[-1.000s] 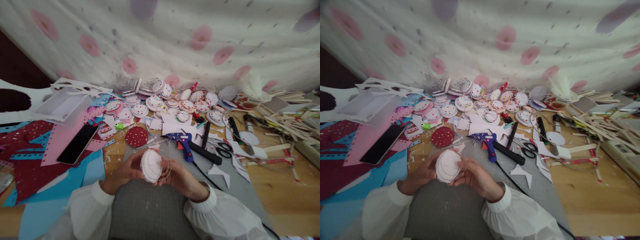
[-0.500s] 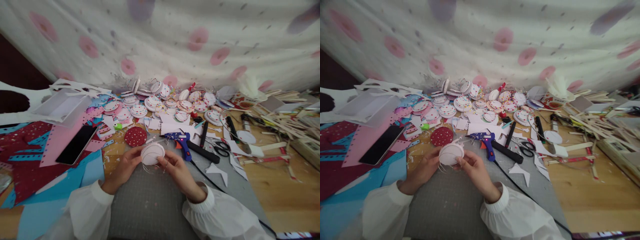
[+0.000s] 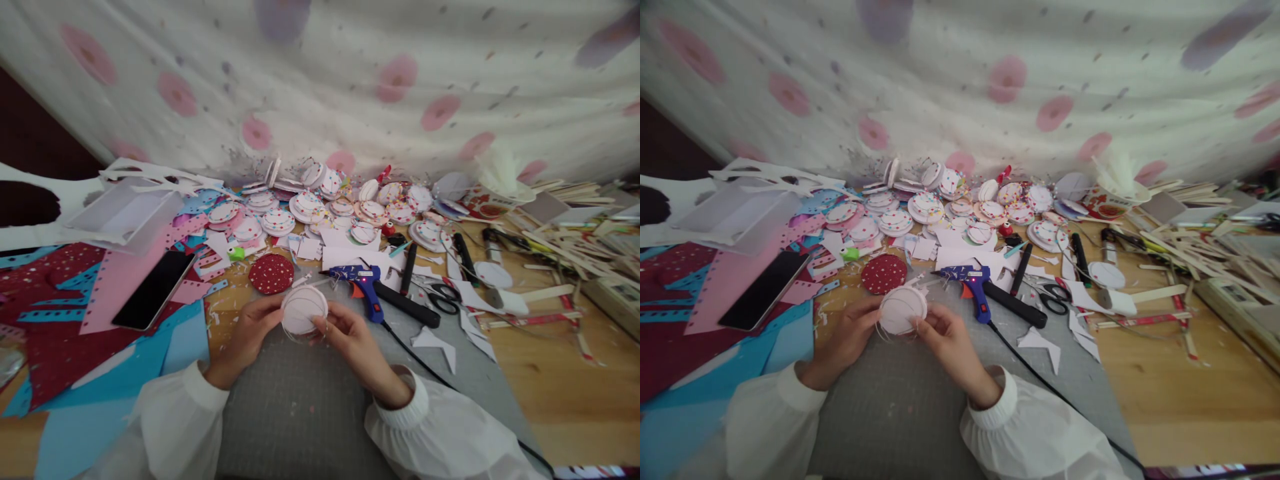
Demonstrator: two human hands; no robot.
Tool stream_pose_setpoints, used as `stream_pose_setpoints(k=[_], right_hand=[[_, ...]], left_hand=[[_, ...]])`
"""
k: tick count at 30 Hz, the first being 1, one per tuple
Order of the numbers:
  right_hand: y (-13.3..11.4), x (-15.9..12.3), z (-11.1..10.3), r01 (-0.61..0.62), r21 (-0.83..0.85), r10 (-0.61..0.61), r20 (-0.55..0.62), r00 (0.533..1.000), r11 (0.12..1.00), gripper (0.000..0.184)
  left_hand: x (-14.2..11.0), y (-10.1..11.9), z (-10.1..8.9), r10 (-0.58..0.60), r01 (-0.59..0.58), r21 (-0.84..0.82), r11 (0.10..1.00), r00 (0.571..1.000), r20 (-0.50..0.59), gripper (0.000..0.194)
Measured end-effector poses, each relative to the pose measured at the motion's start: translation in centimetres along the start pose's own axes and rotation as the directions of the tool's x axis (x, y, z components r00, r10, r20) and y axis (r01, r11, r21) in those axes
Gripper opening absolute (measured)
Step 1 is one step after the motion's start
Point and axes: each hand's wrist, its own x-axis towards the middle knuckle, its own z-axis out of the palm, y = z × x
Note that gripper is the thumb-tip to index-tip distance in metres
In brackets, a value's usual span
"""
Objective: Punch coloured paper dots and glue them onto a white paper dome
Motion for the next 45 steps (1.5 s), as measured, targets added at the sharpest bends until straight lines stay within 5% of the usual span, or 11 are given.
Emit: stream_pose_setpoints(k=[6,25,32,45], right_hand=[[0.1,0.1,0.0,-0.004,-0.026,0.003,-0.028,1.0,1.0,0.03],[0.3,0.3,-0.3,0.047,-0.111,-0.055,-0.075,0.996,0.993,0.03],[-0.4,0.2,-0.4,0.133,-0.173,-0.165,-0.184,0.969,0.976,0.024],[-0.7,0.1,-0.5,0.039,-0.046,-0.048,-0.218,0.975,0.998,0.02]], left_hand=[[-0.1,1.3,0.5,0.018,-0.01,0.127,0.992,0.998,-0.055,0.021],[-0.3,1.7,0.3,0.065,-0.064,0.196,0.978,0.998,-0.001,0.024],[-0.4,2.4,0.5,0.101,-0.13,0.314,0.94,0.989,0.107,0.02],[-0.5,2.6,0.8,0.157,-0.214,0.385,0.898,0.972,0.173,0.021]])
